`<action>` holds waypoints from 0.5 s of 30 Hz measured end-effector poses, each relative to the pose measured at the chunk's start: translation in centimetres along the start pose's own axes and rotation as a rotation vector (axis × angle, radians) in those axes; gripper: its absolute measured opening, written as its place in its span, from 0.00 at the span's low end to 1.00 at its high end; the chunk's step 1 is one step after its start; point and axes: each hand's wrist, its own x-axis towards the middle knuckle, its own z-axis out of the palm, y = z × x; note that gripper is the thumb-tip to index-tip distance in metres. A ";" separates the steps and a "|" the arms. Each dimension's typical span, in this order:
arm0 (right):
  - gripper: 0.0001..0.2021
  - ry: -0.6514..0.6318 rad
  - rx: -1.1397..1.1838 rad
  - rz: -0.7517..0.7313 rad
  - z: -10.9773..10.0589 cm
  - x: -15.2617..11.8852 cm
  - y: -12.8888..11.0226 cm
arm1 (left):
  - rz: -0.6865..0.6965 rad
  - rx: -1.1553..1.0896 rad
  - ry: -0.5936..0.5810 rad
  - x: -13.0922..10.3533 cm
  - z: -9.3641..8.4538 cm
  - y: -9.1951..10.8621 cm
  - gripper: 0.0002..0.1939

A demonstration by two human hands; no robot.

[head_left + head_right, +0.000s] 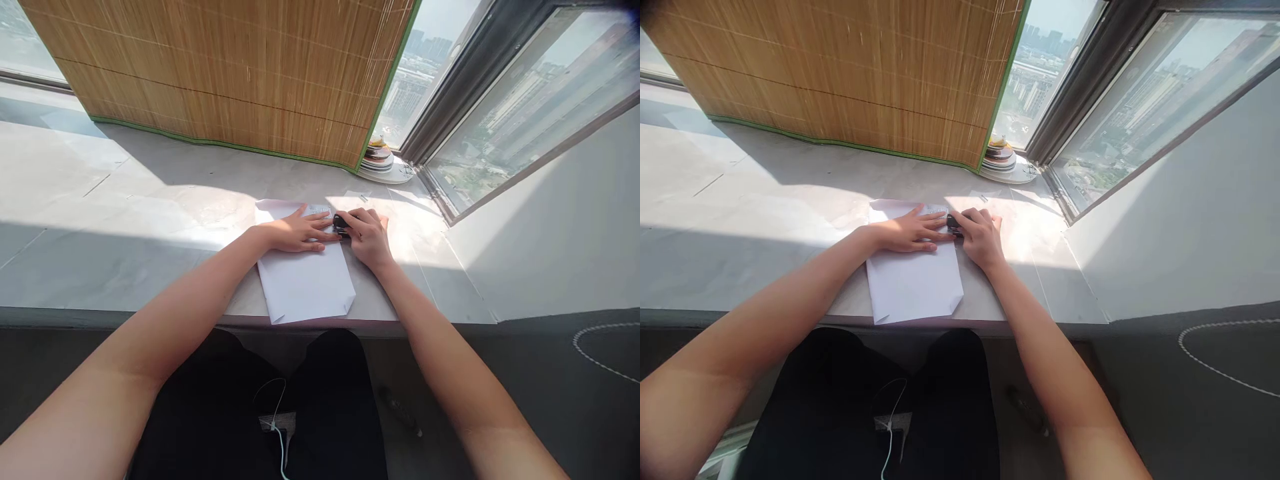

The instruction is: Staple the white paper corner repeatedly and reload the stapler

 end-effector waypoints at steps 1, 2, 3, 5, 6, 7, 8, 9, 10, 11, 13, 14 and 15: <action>0.22 0.017 0.041 0.030 0.0 0.1 0.2 | 0.008 0.015 -0.010 0.0 0.1 -0.2 0.29; 0.22 0.035 0.082 0.056 0.0 0.1 0.4 | 0.011 0.027 -0.016 0.0 0.1 -0.3 0.29; 0.22 0.057 0.117 0.080 0.0 0.2 0.7 | 0.012 0.038 -0.017 0.0 0.1 -0.4 0.29; 0.22 0.102 0.146 0.135 0.0 0.5 1.3 | 0.015 0.055 -0.012 -0.1 0.2 -0.5 0.29; 0.22 0.125 0.141 0.172 0.1 0.6 1.6 | 0.018 0.062 -0.010 -0.1 0.1 -0.5 0.29; 0.22 0.144 0.125 0.214 0.1 0.7 1.9 | 0.021 0.069 -0.009 -0.1 0.1 -0.4 0.30; 0.23 0.159 0.100 0.258 0.1 0.8 2.2 | 0.020 0.077 -0.008 -0.1 0.0 -0.4 0.31; 0.23 0.173 0.070 0.301 0.1 0.9 2.5 | 0.015 0.084 -0.007 -0.1 0.0 -0.3 0.32; 0.23 0.185 0.038 0.342 0.1 0.9 2.7 | 0.009 0.090 -0.005 -0.1 0.0 -0.3 0.34; 0.24 0.195 0.005 0.380 0.1 1.0 2.9 | 0.003 0.097 -0.001 -0.1 0.0 -0.2 0.35; 0.24 0.207 -0.048 0.436 0.2 1.0 3.1 | -0.006 0.108 0.008 0.0 0.0 -0.1 0.35; 0.24 0.207 -0.061 0.452 0.2 1.1 3.1 | -0.007 0.110 0.013 0.1 0.1 -0.1 0.34; 0.24 0.204 -0.062 0.458 0.3 1.1 3.2 | -0.005 0.108 0.021 0.1 0.1 0.0 0.34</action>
